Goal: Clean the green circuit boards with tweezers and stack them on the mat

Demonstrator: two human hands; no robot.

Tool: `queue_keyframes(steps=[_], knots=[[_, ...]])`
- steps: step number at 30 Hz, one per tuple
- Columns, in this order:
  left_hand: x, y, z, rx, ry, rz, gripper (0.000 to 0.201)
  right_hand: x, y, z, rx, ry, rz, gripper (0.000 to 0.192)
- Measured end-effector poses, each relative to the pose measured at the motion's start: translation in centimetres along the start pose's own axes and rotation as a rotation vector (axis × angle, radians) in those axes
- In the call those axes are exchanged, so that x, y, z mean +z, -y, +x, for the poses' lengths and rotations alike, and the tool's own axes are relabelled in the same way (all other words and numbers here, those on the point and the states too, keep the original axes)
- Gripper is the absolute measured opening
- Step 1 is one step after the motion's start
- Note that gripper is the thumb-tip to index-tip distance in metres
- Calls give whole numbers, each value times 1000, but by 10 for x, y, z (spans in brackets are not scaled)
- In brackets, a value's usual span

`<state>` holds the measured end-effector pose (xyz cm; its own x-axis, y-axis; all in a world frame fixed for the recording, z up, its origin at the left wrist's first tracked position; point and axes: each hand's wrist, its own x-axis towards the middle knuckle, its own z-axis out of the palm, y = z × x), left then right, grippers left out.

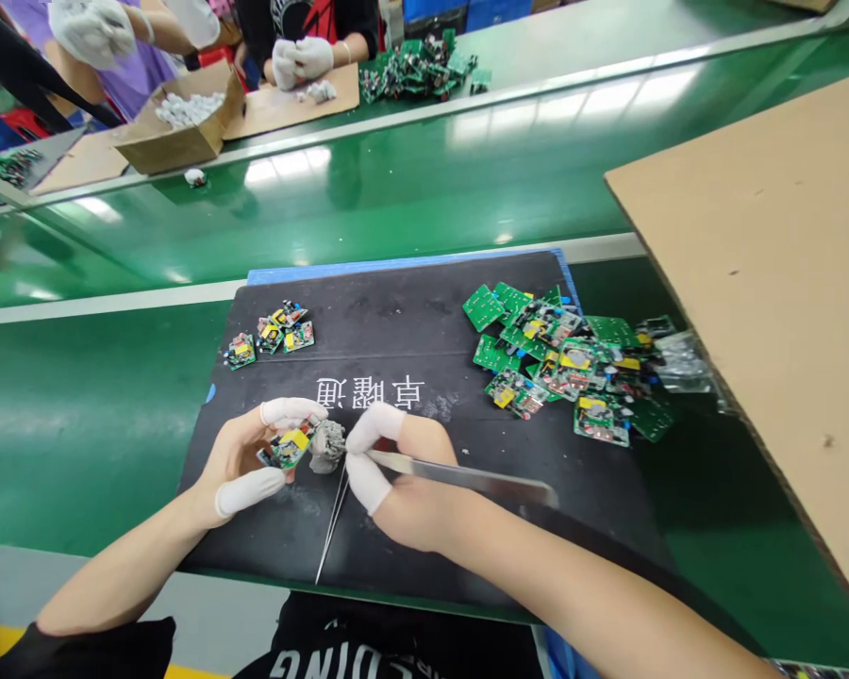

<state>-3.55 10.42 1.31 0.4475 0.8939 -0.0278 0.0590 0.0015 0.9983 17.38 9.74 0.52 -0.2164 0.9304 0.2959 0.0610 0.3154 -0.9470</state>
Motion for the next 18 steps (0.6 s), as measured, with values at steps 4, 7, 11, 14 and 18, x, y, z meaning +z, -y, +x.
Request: queue_keyframes(steps=[4, 7, 11, 14, 18], knots=[[4, 3, -3, -9, 77, 13, 47, -5, 11, -7, -110, -56, 94, 20], [6, 6, -5, -17, 95, 45, 49, -3, 12, -11, -161, 22, 40, 18], [8, 6, -5, 3, 58, 126, 49, -1, 10, -13, -145, 12, 43, 18], [9, 5, -5, 35, 12, 218, 49, -3, 12, -15, -106, 19, 39, 18], [12, 3, -5, 123, -83, 401, 49, -3, 10, -15, -140, 21, -7, 20]])
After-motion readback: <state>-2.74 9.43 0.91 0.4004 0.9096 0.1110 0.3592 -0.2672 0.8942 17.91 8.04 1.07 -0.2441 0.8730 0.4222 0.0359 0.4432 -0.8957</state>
